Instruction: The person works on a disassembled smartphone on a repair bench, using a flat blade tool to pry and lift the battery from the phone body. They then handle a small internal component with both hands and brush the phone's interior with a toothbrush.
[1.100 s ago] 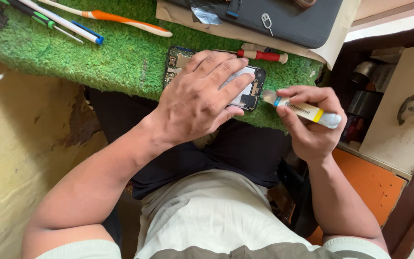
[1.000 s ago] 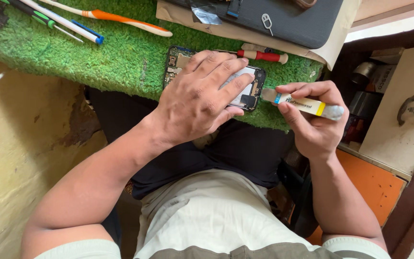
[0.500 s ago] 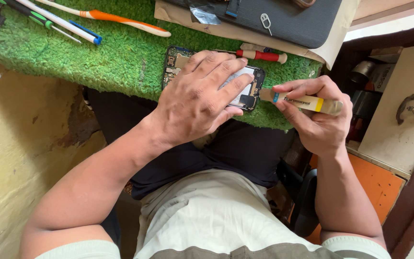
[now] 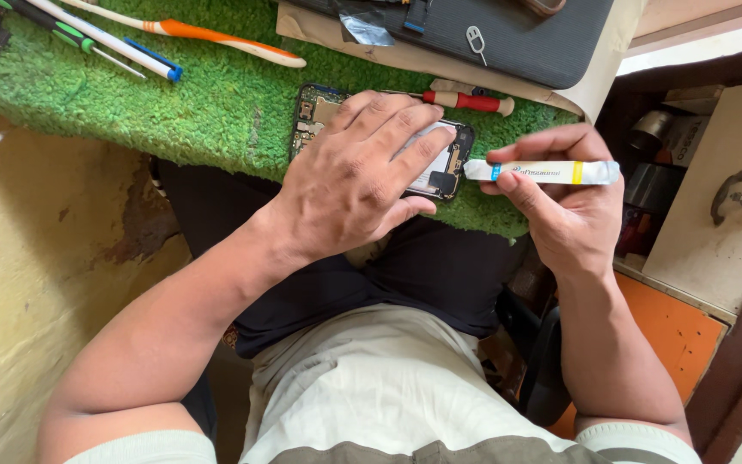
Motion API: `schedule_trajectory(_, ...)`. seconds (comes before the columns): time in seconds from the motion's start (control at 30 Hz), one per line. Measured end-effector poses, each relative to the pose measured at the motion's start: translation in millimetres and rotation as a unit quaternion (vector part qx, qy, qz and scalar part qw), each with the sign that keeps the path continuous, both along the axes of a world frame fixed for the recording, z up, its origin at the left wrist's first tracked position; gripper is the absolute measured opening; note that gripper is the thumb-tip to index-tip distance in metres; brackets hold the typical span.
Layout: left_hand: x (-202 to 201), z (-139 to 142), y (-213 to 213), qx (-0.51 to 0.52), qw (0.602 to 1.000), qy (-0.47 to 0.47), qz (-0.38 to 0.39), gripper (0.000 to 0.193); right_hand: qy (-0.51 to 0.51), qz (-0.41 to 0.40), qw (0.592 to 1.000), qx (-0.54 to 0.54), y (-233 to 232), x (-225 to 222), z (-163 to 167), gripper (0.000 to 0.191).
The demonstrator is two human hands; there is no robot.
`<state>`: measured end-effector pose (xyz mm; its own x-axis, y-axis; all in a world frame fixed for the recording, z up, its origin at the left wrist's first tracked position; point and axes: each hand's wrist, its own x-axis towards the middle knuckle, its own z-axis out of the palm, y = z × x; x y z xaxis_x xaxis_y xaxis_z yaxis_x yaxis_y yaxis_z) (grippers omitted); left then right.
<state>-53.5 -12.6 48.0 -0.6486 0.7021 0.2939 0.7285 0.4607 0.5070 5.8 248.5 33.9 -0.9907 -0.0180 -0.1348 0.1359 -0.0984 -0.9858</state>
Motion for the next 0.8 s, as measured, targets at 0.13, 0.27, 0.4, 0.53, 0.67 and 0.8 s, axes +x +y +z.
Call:
schedule_trajectory(0.13, -7.5, 23.7, -12.3, 0.006, 0.999, 0.021, -0.027, 0.071, 0.033, -0.012, 0.997, -0.062, -5.8, -4.1, 25.7, 0.032)
schedule_trajectory(0.27, -31.0, 46.0, -21.8, 0.008, 0.997, 0.023, -0.069, 0.071, 0.091, 0.005, 0.996, -0.015, -6.4, -21.4, 44.3, 0.019)
schedule_trajectory(0.4, -49.3, 56.4, -38.3, 0.019, 0.994, 0.026, -0.104, 0.069, 0.142, 0.03, 0.985, 0.094, -3.8, -39.9, 47.7, 0.008)
schedule_trajectory(0.53, -30.9, 27.9, -24.0, 0.011, 0.995, 0.027, -0.099, 0.056, 0.128, 0.024, 0.981, 0.147, -9.3, -37.5, 21.7, 0.015)
schedule_trajectory(0.67, -19.7, 19.8, -29.2, 0.013, 0.995, 0.018, -0.094, 0.051, 0.098, 0.011, 0.978, 0.185, -18.6, -23.8, 15.6, 0.02)
schedule_trajectory(0.8, -26.1, 48.5, -57.2, 0.016, 0.996, 0.016, -0.091, 0.048, 0.095, 0.008, 0.979, 0.181, -49.2, -28.1, 49.8, 0.021)
